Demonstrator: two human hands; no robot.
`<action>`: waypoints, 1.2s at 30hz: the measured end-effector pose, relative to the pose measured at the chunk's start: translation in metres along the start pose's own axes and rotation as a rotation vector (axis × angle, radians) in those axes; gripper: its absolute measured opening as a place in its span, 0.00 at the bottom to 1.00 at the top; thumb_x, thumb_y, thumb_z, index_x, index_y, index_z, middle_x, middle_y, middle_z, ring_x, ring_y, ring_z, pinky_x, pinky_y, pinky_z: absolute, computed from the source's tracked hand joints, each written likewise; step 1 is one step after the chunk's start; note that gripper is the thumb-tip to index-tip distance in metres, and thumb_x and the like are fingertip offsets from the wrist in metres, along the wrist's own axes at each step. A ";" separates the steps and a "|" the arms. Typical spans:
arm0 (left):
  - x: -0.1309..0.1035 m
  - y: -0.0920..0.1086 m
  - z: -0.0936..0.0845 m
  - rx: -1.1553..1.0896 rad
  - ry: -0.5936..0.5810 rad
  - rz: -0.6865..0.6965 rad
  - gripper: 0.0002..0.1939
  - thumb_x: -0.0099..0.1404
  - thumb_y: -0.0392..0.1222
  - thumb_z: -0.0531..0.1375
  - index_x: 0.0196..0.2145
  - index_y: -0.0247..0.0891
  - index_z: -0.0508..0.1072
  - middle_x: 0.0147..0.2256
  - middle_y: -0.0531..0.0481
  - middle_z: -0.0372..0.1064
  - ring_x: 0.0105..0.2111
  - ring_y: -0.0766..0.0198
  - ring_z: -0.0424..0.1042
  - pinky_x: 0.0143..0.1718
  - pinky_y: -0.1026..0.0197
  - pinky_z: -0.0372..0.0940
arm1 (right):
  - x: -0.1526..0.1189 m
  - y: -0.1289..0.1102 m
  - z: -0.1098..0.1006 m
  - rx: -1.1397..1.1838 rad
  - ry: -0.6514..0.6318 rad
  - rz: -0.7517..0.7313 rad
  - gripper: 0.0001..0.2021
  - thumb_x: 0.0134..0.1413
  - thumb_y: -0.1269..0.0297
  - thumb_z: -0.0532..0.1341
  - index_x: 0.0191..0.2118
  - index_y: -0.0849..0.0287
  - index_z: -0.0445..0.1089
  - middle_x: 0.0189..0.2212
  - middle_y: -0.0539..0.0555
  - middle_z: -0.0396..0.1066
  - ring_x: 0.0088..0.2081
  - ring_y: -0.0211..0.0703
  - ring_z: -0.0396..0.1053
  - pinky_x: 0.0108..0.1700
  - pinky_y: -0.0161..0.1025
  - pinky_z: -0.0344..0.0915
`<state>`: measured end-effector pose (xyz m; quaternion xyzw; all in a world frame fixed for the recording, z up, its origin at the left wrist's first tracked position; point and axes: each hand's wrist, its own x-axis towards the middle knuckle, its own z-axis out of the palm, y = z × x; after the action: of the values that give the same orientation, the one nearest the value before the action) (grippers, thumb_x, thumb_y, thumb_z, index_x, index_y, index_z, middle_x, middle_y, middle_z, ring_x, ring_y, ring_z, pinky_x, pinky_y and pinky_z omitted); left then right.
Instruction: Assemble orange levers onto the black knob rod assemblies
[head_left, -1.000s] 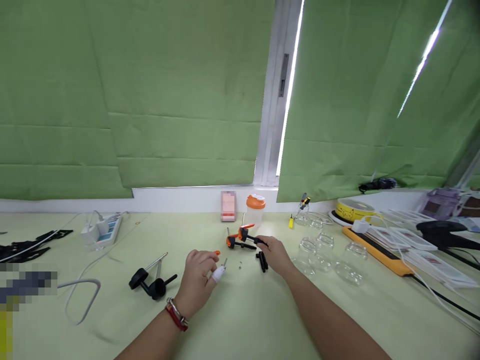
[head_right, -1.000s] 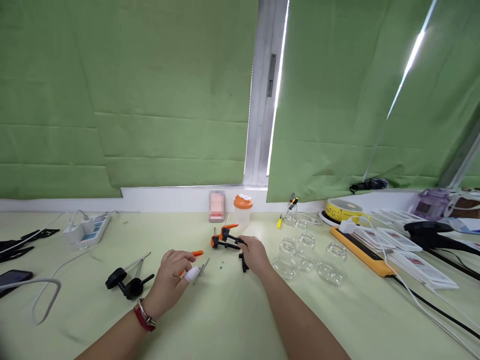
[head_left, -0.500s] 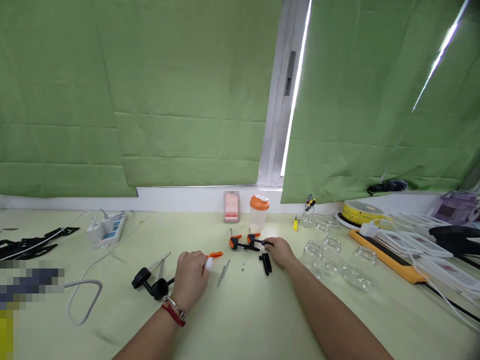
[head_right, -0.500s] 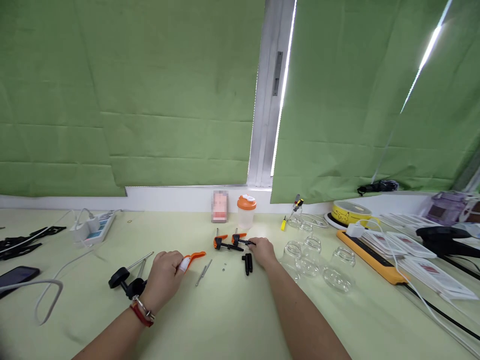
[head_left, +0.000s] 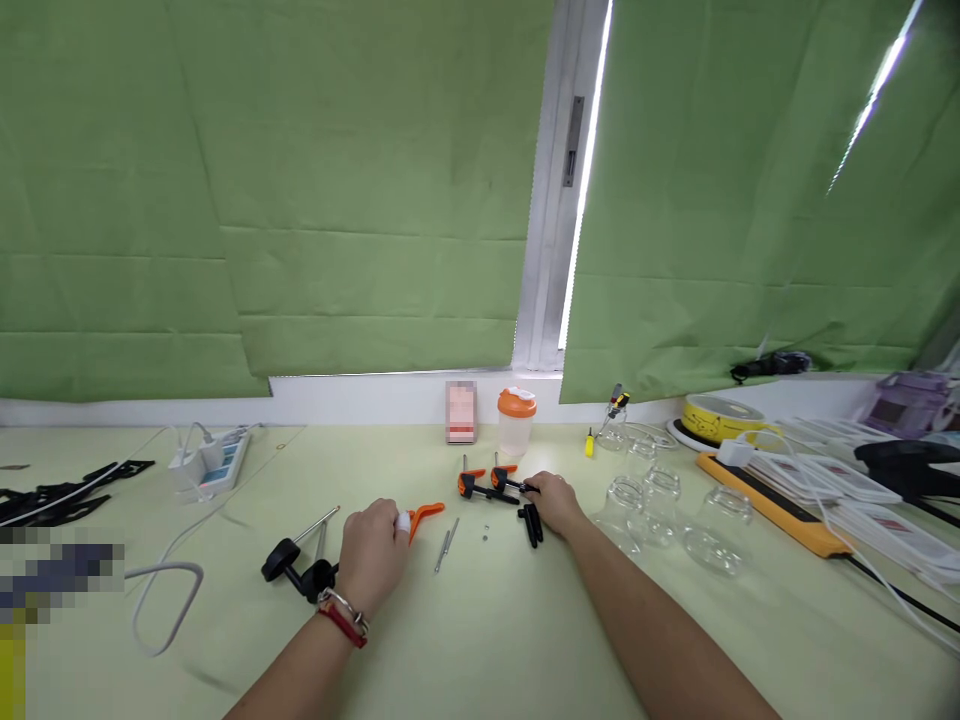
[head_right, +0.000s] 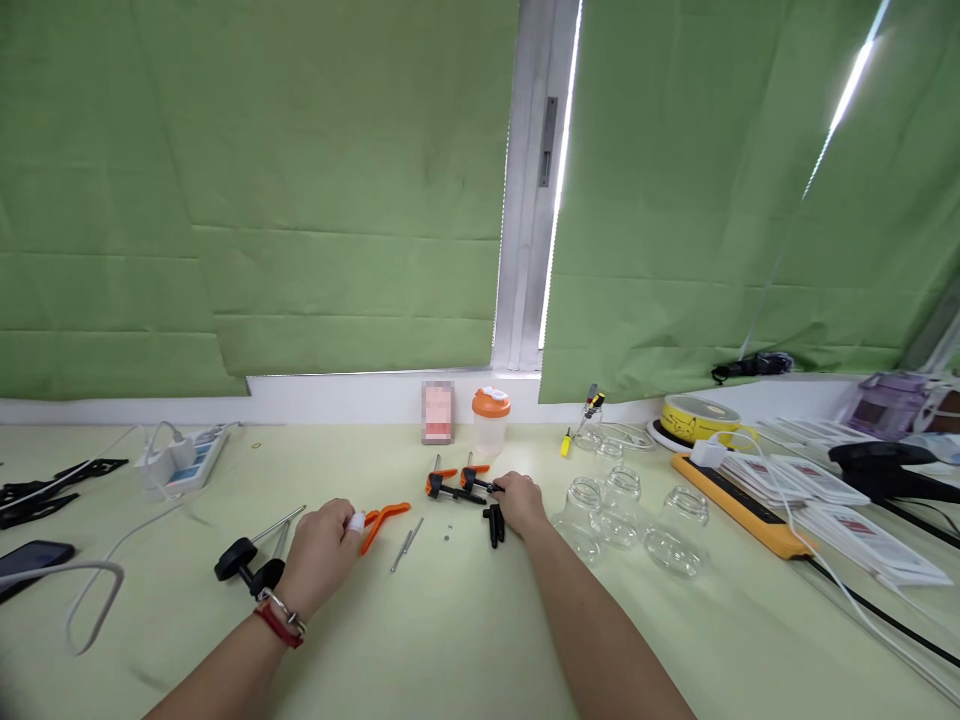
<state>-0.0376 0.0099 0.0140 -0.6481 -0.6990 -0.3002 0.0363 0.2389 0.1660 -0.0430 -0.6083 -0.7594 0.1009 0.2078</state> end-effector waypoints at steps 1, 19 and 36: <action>0.000 -0.002 0.001 -0.012 -0.016 -0.031 0.08 0.63 0.38 0.48 0.28 0.40 0.64 0.25 0.48 0.68 0.27 0.57 0.68 0.27 0.60 0.54 | 0.000 0.000 0.001 -0.003 0.000 0.002 0.14 0.54 0.65 0.56 0.44 0.52 0.75 0.46 0.54 0.71 0.47 0.49 0.65 0.45 0.38 0.56; 0.013 -0.023 -0.001 0.040 -0.292 -0.309 0.08 0.60 0.45 0.51 0.25 0.42 0.62 0.28 0.47 0.73 0.28 0.54 0.72 0.22 0.61 0.52 | -0.010 -0.006 -0.009 0.267 0.196 0.085 0.21 0.51 0.72 0.52 0.51 0.65 0.68 0.52 0.59 0.66 0.54 0.49 0.61 0.56 0.41 0.55; -0.023 0.027 0.004 0.025 -0.091 0.590 0.06 0.65 0.40 0.49 0.32 0.40 0.64 0.25 0.52 0.69 0.24 0.62 0.68 0.24 0.63 0.51 | -0.064 -0.095 -0.007 0.996 -0.235 -0.024 0.21 0.53 0.55 0.57 0.49 0.63 0.65 0.35 0.55 0.72 0.28 0.36 0.67 0.30 0.35 0.61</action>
<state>-0.0081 -0.0088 0.0107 -0.8356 -0.4848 -0.2387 0.0983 0.1690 0.0805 -0.0108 -0.4113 -0.6441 0.5161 0.3867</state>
